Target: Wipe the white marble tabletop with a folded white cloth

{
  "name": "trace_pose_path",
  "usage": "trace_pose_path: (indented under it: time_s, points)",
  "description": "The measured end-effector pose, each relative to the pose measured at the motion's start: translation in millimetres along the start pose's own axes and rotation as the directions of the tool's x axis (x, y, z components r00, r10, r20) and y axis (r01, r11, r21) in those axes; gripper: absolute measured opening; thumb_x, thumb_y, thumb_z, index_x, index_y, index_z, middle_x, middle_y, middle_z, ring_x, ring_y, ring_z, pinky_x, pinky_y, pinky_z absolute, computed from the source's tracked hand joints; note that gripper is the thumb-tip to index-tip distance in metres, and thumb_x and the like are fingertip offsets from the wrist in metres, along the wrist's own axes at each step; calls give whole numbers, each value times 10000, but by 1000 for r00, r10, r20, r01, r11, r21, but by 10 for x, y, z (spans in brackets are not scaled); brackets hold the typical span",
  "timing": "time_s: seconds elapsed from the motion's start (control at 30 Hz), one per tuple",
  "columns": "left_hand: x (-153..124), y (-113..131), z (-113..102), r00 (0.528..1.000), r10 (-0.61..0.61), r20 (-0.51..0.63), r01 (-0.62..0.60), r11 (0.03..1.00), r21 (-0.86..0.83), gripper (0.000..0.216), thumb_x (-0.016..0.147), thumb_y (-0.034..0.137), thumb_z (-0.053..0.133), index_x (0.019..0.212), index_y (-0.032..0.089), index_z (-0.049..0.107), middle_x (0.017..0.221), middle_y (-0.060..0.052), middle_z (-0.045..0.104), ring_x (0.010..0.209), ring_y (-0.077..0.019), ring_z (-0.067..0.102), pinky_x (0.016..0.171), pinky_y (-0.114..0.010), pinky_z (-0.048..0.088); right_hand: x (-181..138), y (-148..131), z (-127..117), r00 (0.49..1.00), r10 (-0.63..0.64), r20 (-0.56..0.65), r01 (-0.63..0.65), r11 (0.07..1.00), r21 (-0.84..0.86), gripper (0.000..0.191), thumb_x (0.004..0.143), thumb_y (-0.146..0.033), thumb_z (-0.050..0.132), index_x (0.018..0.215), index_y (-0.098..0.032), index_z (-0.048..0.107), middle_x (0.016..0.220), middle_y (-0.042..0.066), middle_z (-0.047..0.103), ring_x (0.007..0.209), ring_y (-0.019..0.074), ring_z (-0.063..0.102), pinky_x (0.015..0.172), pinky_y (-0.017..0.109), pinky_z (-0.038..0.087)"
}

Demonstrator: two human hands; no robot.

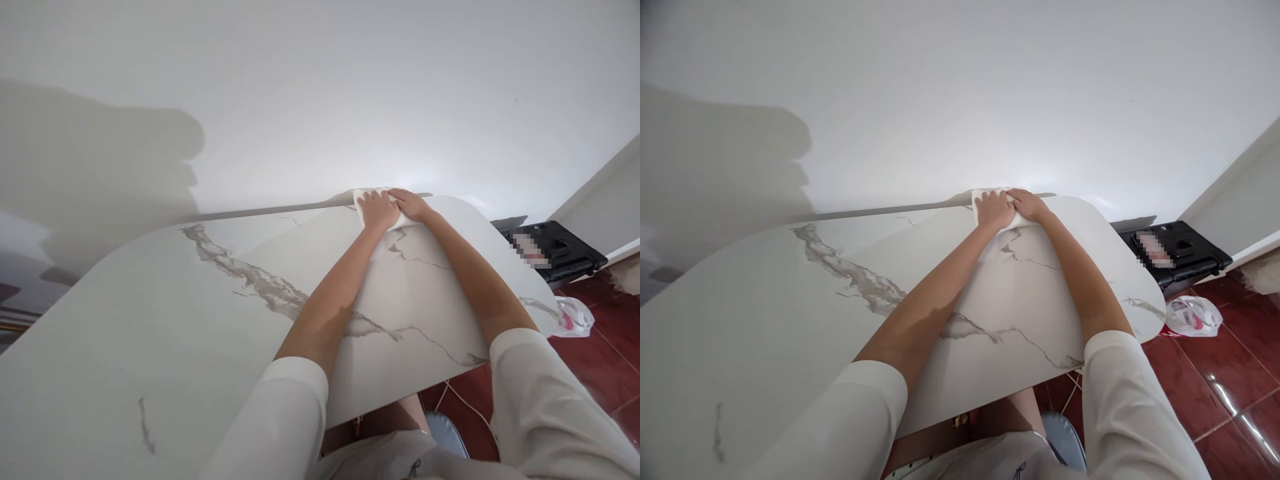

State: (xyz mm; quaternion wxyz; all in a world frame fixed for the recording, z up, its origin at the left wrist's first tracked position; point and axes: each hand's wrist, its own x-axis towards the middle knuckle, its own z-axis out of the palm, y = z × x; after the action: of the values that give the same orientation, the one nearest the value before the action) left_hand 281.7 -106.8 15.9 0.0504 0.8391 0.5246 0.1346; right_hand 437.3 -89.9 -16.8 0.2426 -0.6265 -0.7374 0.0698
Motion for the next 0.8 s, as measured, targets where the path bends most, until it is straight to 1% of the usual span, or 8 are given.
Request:
trace_pose_path:
  time_s: [0.13, 0.23, 0.33, 0.43, 0.5, 0.6, 0.73, 0.8]
  points:
    - [-42, -8, 7, 1000, 11, -1, -11, 1000, -10, 501, 967, 343, 243, 1387, 185, 465, 1468, -149, 470, 1370, -337, 355, 1103, -513, 258, -17, -24, 17, 1000, 12, -11, -12, 1000, -11, 540, 909, -276, 343, 1404, -199, 546, 1497, 35, 508, 1412, 268, 408, 1211, 496, 275]
    - [-120, 15, -6, 1000, 1, -2, -1, 1000, -21, 516, 966, 345, 242, 1404, 172, 452, 1496, -156, 441, 1395, -341, 325, 1121, -519, 238, -92, -64, -6, 1000, 15, 9, -14, 999, -32, 559, 911, -268, 335, 1437, -195, 509, 1522, 34, 476, 1436, 262, 375, 1220, 498, 254]
    - [-236, 57, -31, 1000, 2, -5, -2, 1000, -27, 530, 967, 342, 244, 1416, 150, 447, 1514, -163, 416, 1407, -339, 315, 1136, -511, 233, -232, -156, -68, 998, 44, 47, -41, 997, -60, 574, 924, -272, 312, 1470, -179, 465, 1559, 30, 422, 1463, 246, 330, 1233, 475, 232]
    - [-385, 97, -58, 1000, 9, 3, -9, 999, -38, 529, 964, 327, 250, 1431, 161, 434, 1515, -162, 416, 1409, -337, 318, 1139, -520, 227, -409, -281, -125, 994, 78, 73, -73, 994, -76, 588, 933, -269, 293, 1490, -141, 433, 1584, 48, 378, 1480, 239, 296, 1243, 449, 214]
    - [-496, 120, -71, 1000, 14, 3, -14, 999, -42, 524, 963, 322, 250, 1429, 172, 437, 1510, -159, 423, 1406, -336, 323, 1137, -522, 230, -526, -345, -139, 993, 91, 69, -85, 993, -81, 590, 932, -261, 292, 1493, -138, 427, 1588, 49, 371, 1483, 238, 289, 1246, 444, 210]
    - [-661, 152, -85, 1000, 19, -2, -19, 999, -39, 524, 967, 333, 244, 1427, 180, 441, 1516, -148, 418, 1418, -330, 312, 1140, -507, 234, -680, -384, -131, 994, 97, 54, -93, 993, -73, 584, 932, -264, 299, 1490, -166, 436, 1587, 28, 375, 1484, 237, 288, 1249, 453, 203]
    - [-867, 191, -113, 1000, 8, 12, -8, 999, -41, 529, 973, 354, 249, 1443, 187, 426, 1521, -143, 415, 1434, -328, 292, 1149, -508, 220, -855, -402, -122, 997, 66, 48, -64, 997, -37, 556, 933, -300, 332, 1470, -245, 468, 1564, -19, 412, 1478, 248, 305, 1245, 496, 207]
    - [-969, 210, -135, 1000, 6, 12, -6, 999, -48, 526, 973, 355, 255, 1439, 184, 430, 1514, -149, 421, 1429, -332, 297, 1148, -513, 220, -941, -433, -128, 997, 55, 46, -53, 998, -31, 547, 935, -316, 348, 1463, -258, 477, 1555, -21, 426, 1474, 256, 313, 1244, 503, 214]
